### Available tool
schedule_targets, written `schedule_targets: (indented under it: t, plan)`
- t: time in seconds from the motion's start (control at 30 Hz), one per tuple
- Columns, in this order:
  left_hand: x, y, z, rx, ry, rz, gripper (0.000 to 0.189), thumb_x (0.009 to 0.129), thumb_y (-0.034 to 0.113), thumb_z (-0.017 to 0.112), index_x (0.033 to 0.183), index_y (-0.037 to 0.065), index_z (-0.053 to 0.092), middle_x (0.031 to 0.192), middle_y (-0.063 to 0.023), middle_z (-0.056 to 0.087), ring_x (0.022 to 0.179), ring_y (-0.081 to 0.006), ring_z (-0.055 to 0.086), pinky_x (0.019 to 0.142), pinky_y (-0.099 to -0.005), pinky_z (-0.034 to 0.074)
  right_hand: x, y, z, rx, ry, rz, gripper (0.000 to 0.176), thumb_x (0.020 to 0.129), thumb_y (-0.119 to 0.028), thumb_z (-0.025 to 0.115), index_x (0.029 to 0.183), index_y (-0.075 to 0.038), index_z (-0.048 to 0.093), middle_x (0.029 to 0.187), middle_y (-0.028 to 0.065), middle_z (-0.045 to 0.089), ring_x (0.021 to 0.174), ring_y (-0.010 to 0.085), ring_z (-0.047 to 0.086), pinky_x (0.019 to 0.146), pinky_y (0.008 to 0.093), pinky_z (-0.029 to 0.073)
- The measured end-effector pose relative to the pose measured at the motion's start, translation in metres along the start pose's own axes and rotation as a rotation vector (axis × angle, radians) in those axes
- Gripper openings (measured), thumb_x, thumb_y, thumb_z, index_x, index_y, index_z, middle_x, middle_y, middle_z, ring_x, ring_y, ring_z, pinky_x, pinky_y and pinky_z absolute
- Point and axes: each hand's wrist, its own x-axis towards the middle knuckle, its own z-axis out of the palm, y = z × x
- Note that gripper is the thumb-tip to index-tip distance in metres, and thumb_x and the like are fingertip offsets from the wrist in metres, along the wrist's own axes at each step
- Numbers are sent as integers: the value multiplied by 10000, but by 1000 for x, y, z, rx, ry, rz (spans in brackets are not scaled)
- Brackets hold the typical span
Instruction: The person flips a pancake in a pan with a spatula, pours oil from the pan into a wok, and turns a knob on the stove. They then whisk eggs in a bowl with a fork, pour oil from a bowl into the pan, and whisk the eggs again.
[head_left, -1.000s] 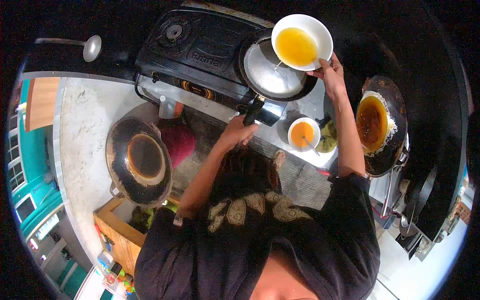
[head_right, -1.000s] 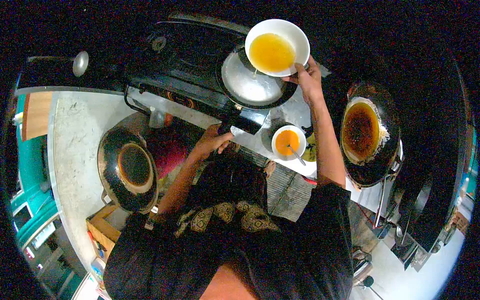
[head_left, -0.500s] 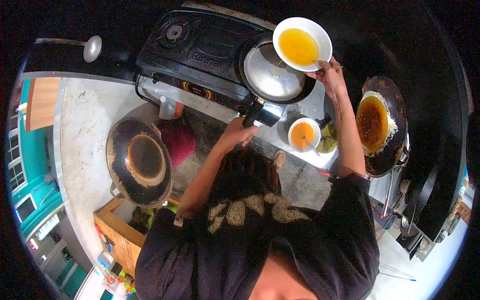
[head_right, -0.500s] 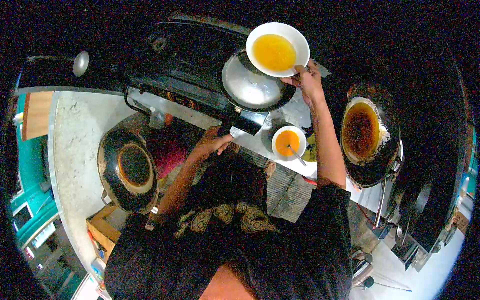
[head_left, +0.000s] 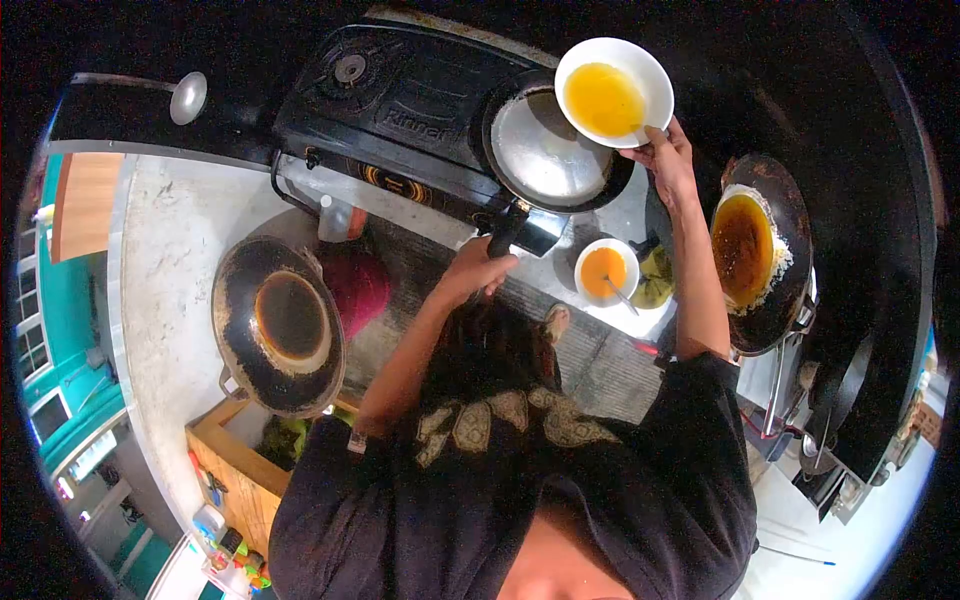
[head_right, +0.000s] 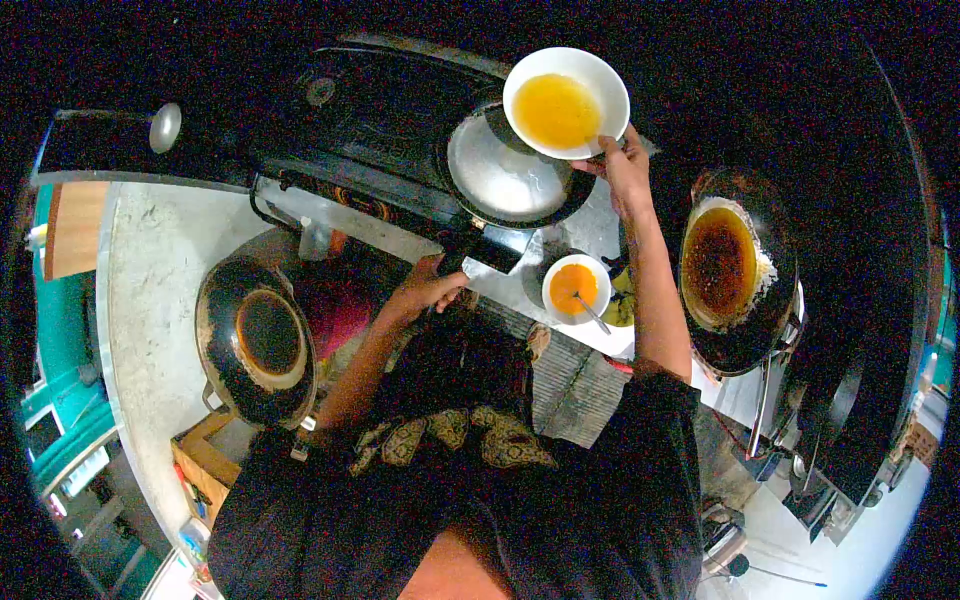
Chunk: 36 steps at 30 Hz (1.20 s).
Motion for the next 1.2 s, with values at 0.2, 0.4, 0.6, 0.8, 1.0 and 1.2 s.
schedule_targets:
  t: [0.2,0.4,0.6,0.8,1.0,1.2]
  plan:
    - [3,-8,0,-51,-31,30,311,766,324,658,743,50,513,542,-14,506,408,-106,458,397,-266,367,-3,0,-1,12,4,-16,416,910,-56,434,1309,29,356,1105,196,572,845,269,649,677,336,592]
    - [-2,3,2,-55,-26,36,290,765,295,657,755,42,516,548,-11,500,414,-103,451,397,-271,363,-1,-1,0,7,5,-17,418,901,-33,426,1307,38,357,1139,205,547,876,289,635,647,336,601]
    - [-5,11,3,-57,-11,46,291,772,275,653,745,26,505,552,-21,506,420,-108,446,409,-278,369,-3,-3,2,1,10,-16,402,915,-65,425,1301,28,365,1063,191,587,832,253,649,691,334,586]
    - [-2,9,3,-33,-27,41,254,789,255,632,743,36,512,549,-14,502,424,-106,447,413,-279,370,-3,-4,4,-3,17,-8,395,922,-79,422,1299,25,363,1028,181,609,807,229,659,721,331,576]
    - [5,-2,1,-8,-43,76,244,801,260,611,715,57,509,535,-6,494,420,-105,445,417,-278,365,-2,-5,5,52,-3,36,373,917,-69,421,1270,45,379,1052,192,595,842,236,654,732,339,577]
    - [-8,16,3,-16,-2,41,306,791,274,628,694,17,494,516,-21,484,416,-112,430,431,-283,364,0,-4,3,89,-41,76,371,912,-68,425,1259,54,378,1066,208,585,871,254,650,734,322,581]
